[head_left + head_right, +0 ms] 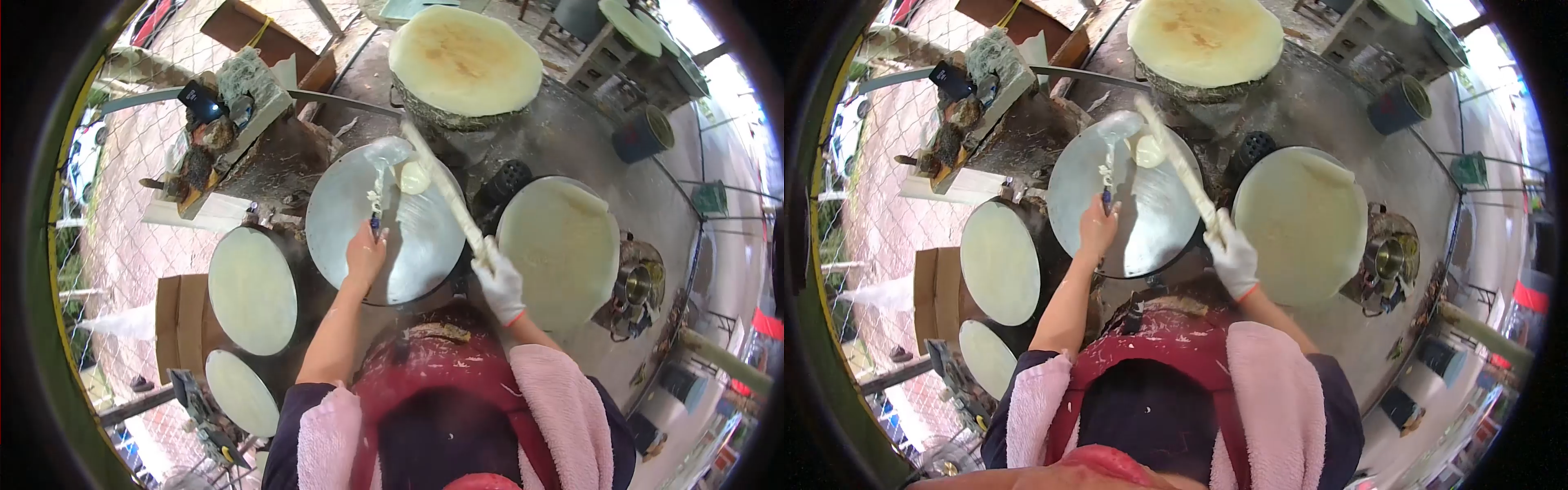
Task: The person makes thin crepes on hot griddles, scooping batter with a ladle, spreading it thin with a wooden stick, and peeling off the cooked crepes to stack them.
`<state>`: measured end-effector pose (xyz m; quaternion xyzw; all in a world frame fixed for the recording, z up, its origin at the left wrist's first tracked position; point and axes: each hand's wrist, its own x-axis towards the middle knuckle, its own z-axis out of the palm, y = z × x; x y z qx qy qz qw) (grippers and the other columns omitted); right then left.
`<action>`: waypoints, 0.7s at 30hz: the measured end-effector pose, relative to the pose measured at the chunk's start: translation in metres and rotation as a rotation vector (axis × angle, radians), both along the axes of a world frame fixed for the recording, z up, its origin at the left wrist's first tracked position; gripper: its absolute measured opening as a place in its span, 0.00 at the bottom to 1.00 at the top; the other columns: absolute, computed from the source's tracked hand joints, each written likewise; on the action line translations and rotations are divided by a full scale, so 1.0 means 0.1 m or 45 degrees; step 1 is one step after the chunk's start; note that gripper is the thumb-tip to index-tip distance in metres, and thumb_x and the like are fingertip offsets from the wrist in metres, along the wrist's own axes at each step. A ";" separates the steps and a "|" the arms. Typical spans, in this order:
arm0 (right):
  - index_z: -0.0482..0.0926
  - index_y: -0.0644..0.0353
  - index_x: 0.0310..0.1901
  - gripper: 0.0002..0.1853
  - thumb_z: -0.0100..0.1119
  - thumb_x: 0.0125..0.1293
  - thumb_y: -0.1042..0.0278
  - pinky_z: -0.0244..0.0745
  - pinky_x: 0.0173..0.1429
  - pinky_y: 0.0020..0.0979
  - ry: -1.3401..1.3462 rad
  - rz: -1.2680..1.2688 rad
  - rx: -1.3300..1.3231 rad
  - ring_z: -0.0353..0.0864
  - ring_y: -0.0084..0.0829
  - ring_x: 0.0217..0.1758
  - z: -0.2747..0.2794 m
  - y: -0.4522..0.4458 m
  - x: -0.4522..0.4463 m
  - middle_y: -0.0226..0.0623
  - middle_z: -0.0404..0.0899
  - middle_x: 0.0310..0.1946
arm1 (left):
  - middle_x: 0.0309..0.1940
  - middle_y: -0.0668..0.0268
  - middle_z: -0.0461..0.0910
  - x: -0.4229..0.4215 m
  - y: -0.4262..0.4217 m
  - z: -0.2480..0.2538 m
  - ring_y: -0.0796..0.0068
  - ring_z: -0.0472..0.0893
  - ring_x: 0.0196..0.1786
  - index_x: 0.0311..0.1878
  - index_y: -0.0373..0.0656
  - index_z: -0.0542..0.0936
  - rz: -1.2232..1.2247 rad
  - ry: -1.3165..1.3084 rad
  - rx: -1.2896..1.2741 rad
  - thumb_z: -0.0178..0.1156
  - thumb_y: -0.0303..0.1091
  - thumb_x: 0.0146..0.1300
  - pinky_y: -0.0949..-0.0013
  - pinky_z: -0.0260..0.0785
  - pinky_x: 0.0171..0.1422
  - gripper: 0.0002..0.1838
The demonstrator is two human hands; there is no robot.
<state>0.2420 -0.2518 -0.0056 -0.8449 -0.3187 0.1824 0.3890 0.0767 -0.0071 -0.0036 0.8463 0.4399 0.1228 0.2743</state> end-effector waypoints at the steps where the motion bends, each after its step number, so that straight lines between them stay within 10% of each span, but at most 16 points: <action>1: 0.69 0.52 0.68 0.30 0.60 0.66 0.56 0.77 0.43 0.39 -0.042 -0.010 -0.218 0.83 0.44 0.38 -0.06 -0.04 -0.22 0.47 0.81 0.39 | 0.23 0.53 0.78 -0.10 0.06 0.03 0.44 0.79 0.31 0.45 0.39 0.72 0.029 0.013 0.079 0.62 0.37 0.63 0.49 0.68 0.33 0.15; 4: 0.69 0.51 0.68 0.30 0.59 0.66 0.54 0.76 0.46 0.42 0.074 -0.087 -0.447 0.83 0.46 0.42 -0.34 0.10 -0.67 0.47 0.82 0.39 | 0.26 0.50 0.79 -0.48 0.28 0.26 0.43 0.79 0.32 0.48 0.38 0.71 0.119 -0.129 0.237 0.61 0.36 0.64 0.49 0.69 0.35 0.16; 7: 0.71 0.57 0.65 0.26 0.59 0.68 0.61 0.75 0.55 0.33 0.493 -0.106 0.133 0.84 0.35 0.51 -0.66 0.32 -0.97 0.48 0.82 0.49 | 0.32 0.45 0.78 -0.91 0.43 0.52 0.41 0.78 0.32 0.50 0.33 0.71 0.173 -0.422 0.326 0.58 0.34 0.67 0.52 0.70 0.37 0.15; 11: 0.71 0.62 0.65 0.24 0.57 0.70 0.64 0.73 0.58 0.25 0.216 -0.142 0.070 0.82 0.25 0.50 -0.16 0.26 -0.89 0.41 0.83 0.50 | 0.20 0.63 0.71 -1.52 0.49 0.37 0.70 0.72 0.20 0.42 0.36 0.71 0.119 -0.604 0.122 0.52 0.32 0.71 0.65 0.66 0.26 0.08; 18: 0.75 0.63 0.62 0.22 0.61 0.68 0.66 0.71 0.60 0.24 1.102 -0.168 0.030 0.79 0.25 0.55 -0.23 0.63 -1.07 0.37 0.81 0.55 | 0.17 0.74 0.66 -2.07 0.17 0.46 0.86 0.64 0.15 0.39 0.41 0.71 0.436 -0.675 -0.971 0.50 0.33 0.72 0.77 0.56 0.19 0.06; 21: 0.77 0.64 0.59 0.22 0.63 0.67 0.63 0.70 0.63 0.26 0.558 0.071 0.114 0.78 0.26 0.58 -0.28 0.42 -0.91 0.37 0.80 0.56 | 0.16 0.77 0.63 -2.18 0.06 0.59 0.87 0.62 0.14 0.39 0.43 0.71 0.480 -0.738 -0.857 0.51 0.34 0.73 0.78 0.53 0.16 0.06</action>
